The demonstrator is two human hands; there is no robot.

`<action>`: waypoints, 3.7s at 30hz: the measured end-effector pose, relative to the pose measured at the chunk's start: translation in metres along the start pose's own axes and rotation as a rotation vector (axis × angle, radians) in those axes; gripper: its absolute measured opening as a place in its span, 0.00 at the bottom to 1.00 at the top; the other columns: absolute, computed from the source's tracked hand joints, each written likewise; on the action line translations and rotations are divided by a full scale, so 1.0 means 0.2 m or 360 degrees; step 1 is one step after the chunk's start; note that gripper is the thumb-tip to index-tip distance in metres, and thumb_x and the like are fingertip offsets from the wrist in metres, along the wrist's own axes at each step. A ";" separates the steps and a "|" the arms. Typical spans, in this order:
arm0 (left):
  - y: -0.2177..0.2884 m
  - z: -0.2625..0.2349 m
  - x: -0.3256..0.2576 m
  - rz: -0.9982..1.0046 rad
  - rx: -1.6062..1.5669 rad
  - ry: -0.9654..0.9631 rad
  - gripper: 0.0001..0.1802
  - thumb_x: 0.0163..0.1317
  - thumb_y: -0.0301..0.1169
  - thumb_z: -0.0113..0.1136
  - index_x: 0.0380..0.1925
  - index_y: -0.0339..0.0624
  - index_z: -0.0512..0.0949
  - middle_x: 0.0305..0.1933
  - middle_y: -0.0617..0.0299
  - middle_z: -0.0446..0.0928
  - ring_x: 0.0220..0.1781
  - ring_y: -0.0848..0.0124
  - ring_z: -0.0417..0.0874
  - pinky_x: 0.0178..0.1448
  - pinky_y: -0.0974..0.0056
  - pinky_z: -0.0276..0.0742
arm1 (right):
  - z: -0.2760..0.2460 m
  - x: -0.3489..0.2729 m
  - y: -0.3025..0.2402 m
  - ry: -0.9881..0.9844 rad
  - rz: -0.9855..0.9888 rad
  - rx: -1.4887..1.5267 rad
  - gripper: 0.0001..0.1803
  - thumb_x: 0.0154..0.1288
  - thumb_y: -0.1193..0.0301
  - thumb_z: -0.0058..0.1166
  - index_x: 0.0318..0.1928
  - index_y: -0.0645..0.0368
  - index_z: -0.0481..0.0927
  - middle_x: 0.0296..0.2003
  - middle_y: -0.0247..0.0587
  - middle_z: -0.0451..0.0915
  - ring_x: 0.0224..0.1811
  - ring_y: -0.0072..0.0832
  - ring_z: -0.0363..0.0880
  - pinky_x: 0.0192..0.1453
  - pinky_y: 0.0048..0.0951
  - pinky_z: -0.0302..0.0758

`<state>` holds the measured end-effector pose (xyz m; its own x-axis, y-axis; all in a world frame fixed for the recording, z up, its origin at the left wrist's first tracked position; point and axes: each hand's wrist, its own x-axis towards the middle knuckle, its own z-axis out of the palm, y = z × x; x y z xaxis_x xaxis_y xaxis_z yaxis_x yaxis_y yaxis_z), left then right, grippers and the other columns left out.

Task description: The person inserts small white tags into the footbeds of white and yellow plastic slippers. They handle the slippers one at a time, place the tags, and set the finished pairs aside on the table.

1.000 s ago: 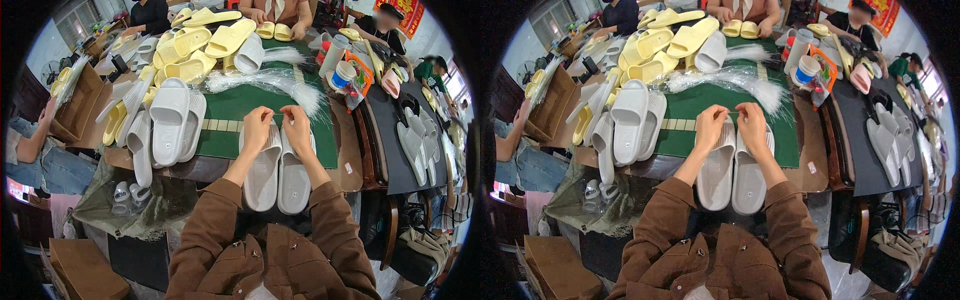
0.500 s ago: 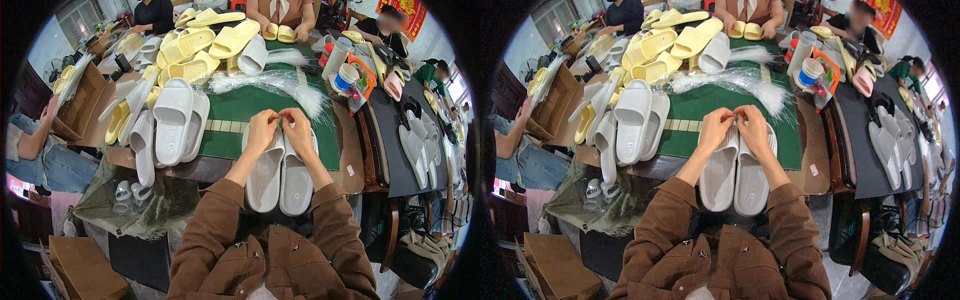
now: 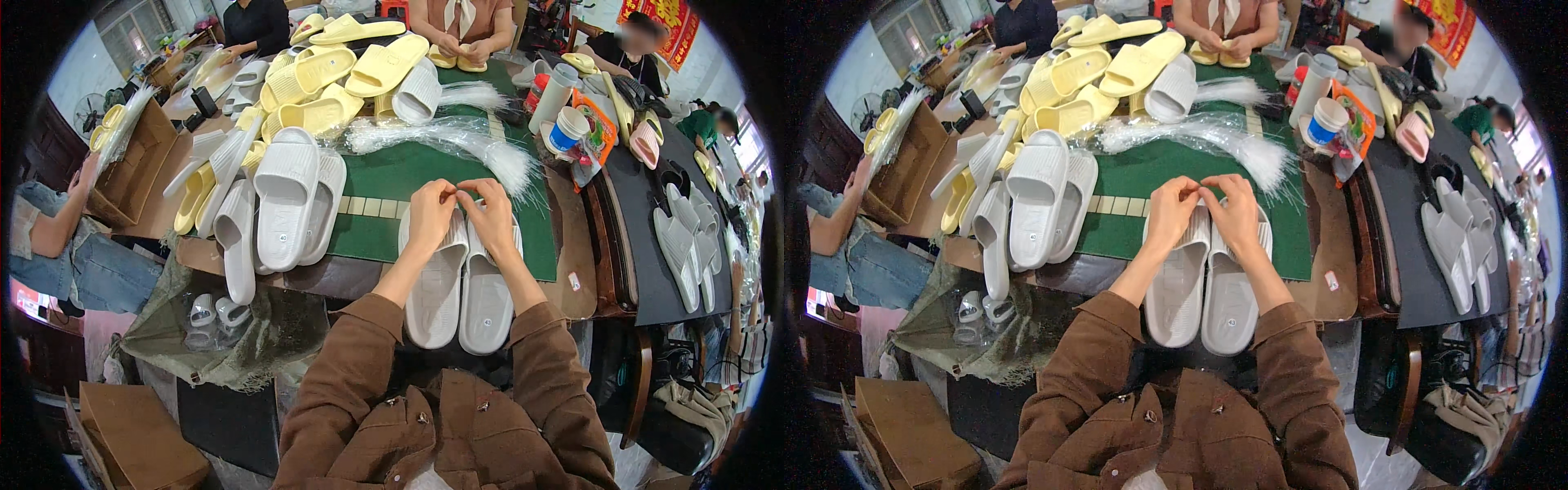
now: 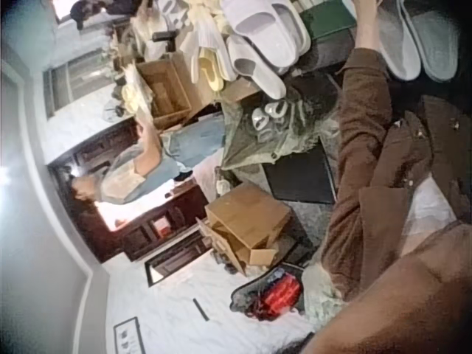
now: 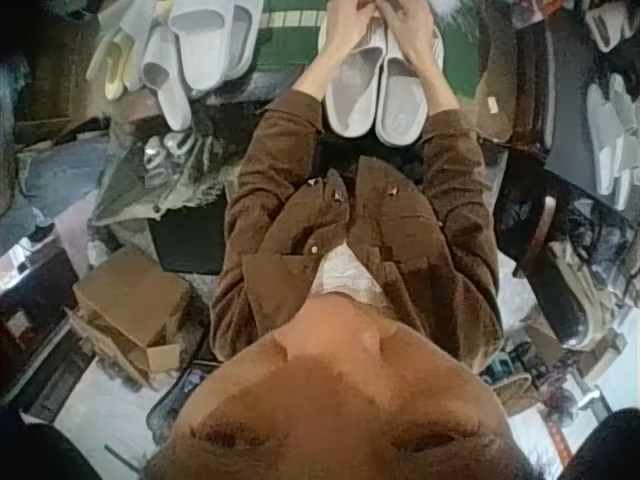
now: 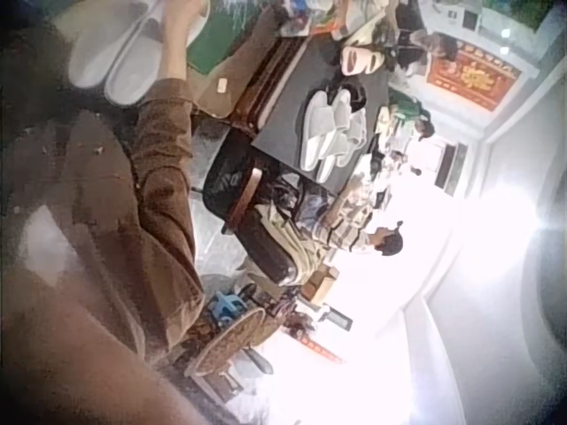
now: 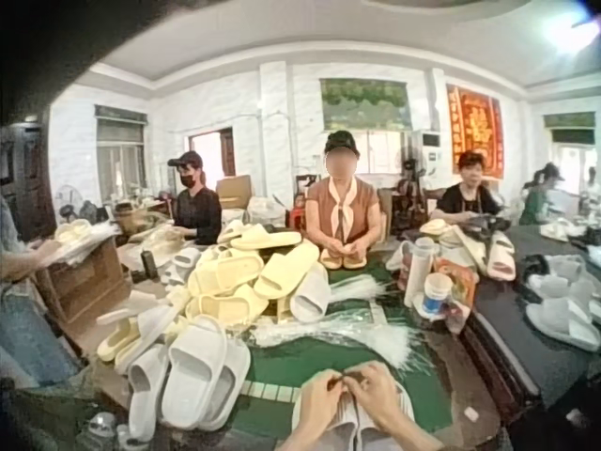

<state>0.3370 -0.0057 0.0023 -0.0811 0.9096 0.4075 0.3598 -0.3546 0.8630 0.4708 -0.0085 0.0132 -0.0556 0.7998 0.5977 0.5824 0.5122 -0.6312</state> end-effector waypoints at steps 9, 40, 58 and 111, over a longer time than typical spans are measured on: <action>0.01 0.01 0.00 -0.0035 -0.0016 -0.0010 0.06 0.58 0.24 0.61 0.33 0.32 0.80 0.31 0.52 0.81 0.31 0.65 0.83 0.37 0.62 0.77 | 0.00 0.00 -0.03 0.0014 0.0081 0.0140 0.04 0.56 0.76 0.60 0.34 0.61 0.83 0.31 0.43 0.81 0.36 0.37 0.78 0.40 0.33 0.73; 0.03 0.02 -0.03 0.0318 0.0274 0.0223 0.32 0.57 0.18 0.54 0.64 0.36 0.62 0.73 0.41 0.49 0.75 0.44 0.51 0.75 0.51 0.51 | -0.65 0.01 -0.22 0.0957 0.0128 0.1377 0.07 0.75 0.69 0.44 0.43 0.59 0.70 0.25 0.30 0.64 0.25 0.17 0.61 0.29 0.19 0.59; 0.06 0.00 -0.01 0.0180 0.0101 -0.0121 0.12 0.60 0.19 0.50 0.41 0.36 0.80 0.52 0.52 0.76 0.54 0.56 0.78 0.57 0.59 0.72 | -1.77 -0.34 0.17 0.1043 0.0660 -0.0627 0.15 0.68 0.62 0.53 0.45 0.61 0.79 0.35 0.34 0.76 0.39 0.22 0.73 0.44 0.25 0.68; 0.22 -0.12 -0.61 0.0294 0.0897 -0.0505 0.35 0.62 0.44 0.58 0.60 0.26 0.65 0.62 0.42 0.65 0.64 0.48 0.63 0.65 0.47 0.55 | -2.09 -0.17 0.97 -0.0057 0.0843 -0.1446 0.18 0.64 0.68 0.44 0.49 0.66 0.76 0.45 0.65 0.78 0.52 0.59 0.75 0.52 0.47 0.72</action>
<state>0.3405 -0.1365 -0.0023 0.2747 0.8949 0.3518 0.7786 -0.4217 0.4648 0.9256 -0.0669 0.0774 0.3687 0.8692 0.3295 0.9276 -0.3213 -0.1904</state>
